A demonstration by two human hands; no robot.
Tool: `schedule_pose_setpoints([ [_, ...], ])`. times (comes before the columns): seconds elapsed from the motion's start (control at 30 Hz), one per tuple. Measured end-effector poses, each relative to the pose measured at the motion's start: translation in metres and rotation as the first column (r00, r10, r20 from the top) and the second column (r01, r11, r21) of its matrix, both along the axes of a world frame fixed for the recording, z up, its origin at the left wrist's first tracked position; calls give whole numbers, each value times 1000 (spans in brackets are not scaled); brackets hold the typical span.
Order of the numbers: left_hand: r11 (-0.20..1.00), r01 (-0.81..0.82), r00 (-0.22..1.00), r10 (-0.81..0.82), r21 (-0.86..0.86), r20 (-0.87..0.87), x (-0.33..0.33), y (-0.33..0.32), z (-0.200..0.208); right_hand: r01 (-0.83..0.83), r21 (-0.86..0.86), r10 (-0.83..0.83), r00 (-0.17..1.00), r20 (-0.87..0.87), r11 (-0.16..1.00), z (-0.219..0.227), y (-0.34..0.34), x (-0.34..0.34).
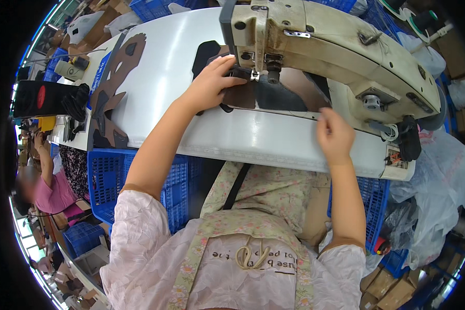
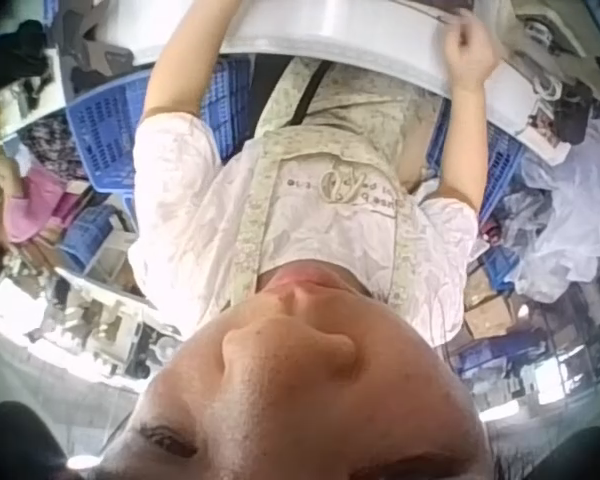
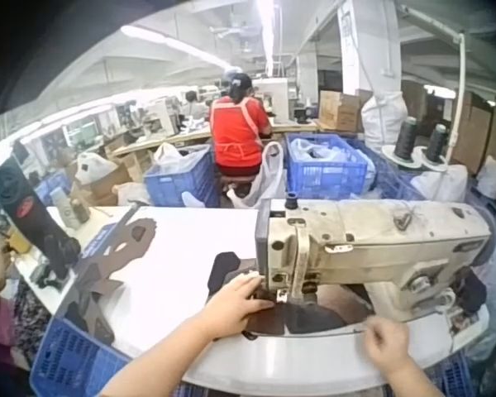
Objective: Stitching together various leather and synthetic components of a shoe upper using an industrial sewing machine.
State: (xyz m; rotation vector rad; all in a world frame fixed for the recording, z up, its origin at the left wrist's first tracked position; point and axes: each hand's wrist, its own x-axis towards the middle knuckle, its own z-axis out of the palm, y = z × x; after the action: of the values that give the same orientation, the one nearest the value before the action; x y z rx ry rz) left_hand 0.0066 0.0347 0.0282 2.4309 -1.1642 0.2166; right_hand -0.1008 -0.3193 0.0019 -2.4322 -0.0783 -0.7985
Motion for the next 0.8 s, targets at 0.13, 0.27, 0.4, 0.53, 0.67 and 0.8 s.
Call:
schedule_pose_setpoints([
  [0.13,994,10,969,-36,106,245,-30,-17,11,-551,-247,518,834,-188,797,31,52,16],
  [0.27,953,-58,932,-55,297,358,-38,-36,3,-618,-388,528,786,-322,684,20,85,56],
  [0.4,967,-80,897,-37,243,441,-27,-40,1,-651,-336,494,747,-445,680,18,99,70],
  [0.53,974,-46,930,-39,222,365,-27,-43,0,-614,-470,484,789,-378,634,7,100,65],
  [0.67,986,-44,957,-4,162,289,-30,-36,-9,-567,-529,464,823,-328,632,1,99,60],
  [0.8,992,-56,986,37,112,165,-28,-33,-7,-532,-574,460,842,-282,622,-2,95,60],
])
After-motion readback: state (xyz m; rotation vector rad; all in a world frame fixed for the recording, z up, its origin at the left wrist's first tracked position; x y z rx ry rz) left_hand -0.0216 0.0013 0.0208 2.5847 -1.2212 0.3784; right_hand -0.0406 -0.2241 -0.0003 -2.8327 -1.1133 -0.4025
